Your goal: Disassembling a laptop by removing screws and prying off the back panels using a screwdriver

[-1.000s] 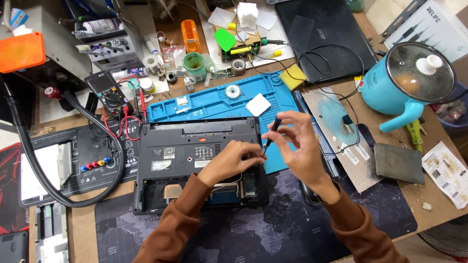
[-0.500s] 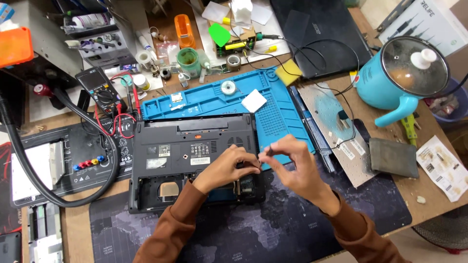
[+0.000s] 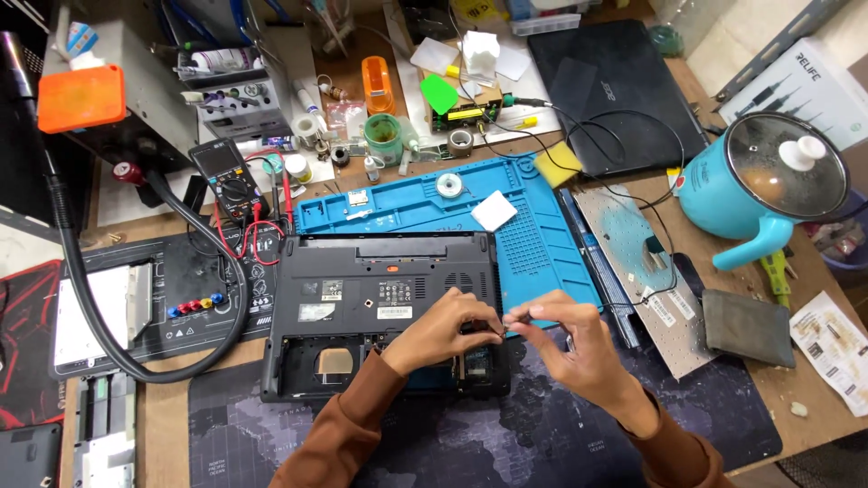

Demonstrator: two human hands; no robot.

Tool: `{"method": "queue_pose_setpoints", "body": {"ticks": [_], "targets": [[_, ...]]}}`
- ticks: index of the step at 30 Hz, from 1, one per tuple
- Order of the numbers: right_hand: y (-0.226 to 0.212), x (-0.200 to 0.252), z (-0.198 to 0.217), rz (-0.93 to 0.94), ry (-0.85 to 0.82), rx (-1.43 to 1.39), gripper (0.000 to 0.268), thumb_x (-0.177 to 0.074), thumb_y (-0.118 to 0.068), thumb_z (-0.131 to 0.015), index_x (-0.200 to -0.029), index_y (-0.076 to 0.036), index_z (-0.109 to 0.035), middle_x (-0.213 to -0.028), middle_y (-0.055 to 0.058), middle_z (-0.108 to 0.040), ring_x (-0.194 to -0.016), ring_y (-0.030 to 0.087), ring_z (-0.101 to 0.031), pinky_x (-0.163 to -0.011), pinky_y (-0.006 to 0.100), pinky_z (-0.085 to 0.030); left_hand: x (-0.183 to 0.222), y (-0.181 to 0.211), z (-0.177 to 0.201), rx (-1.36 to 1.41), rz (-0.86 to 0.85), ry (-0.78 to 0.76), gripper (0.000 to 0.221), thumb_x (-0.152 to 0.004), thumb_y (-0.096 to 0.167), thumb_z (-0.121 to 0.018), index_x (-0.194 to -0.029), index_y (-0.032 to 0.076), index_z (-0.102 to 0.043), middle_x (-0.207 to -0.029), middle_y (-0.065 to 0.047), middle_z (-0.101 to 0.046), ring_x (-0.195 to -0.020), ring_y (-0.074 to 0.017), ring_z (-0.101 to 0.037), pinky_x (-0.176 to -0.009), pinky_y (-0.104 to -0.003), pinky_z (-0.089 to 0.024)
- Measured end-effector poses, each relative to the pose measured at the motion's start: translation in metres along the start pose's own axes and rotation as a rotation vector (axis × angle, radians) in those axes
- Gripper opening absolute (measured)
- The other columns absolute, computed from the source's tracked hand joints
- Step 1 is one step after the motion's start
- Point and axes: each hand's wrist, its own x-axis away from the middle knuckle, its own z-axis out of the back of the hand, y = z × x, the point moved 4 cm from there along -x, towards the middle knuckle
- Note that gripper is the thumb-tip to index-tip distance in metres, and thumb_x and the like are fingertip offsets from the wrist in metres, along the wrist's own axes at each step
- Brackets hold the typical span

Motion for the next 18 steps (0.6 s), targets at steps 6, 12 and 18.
{"method": "queue_pose_setpoints", "body": {"ticks": [6, 12, 18], "targets": [[0.002, 0.004, -0.004, 0.022, 0.068, 0.074, 0.053, -0.084, -0.007, -0.083, -0.117, -0.02, -0.043, -0.102, 0.01, -0.062, -0.093, 0.019, -0.069, -0.081, 0.026, -0.062, 0.0, 0.0, 0.001, -0.017, -0.008, -0.042, 0.015, -0.098, 0.032, -0.065, -0.101, 0.019, -0.07, -0.099, 0.007, -0.074, -0.085, -0.0148, -0.058, -0.091, -0.033, -0.033], [0.003, 0.001, 0.013, -0.146, 0.021, -0.128, 0.029, -0.091, -0.001, -0.07, -0.111, -0.017, -0.059, -0.097, 0.013, -0.07, -0.102, 0.027, -0.078, -0.097, 0.04, -0.067, 0.001, 0.045, 0.025, 0.354, 0.08, -0.08, 0.051, -0.097, 0.052, -0.053, -0.133, 0.019, -0.062, -0.136, -0.001, -0.066, -0.121, -0.0209, -0.063, -0.09, -0.038, -0.048], [-0.015, -0.017, 0.014, -0.173, -0.145, -0.267, 0.02, -0.103, -0.001, -0.05, -0.12, -0.012, -0.048, -0.133, 0.023, -0.067, -0.127, 0.032, -0.069, -0.089, 0.028, -0.065, -0.013, 0.058, 0.022, 0.484, -0.037, 0.064, 0.04, -0.099, 0.014, -0.065, -0.139, 0.016, -0.06, -0.108, -0.01, -0.076, -0.103, -0.023, -0.075, -0.095, -0.038, -0.062]]}}
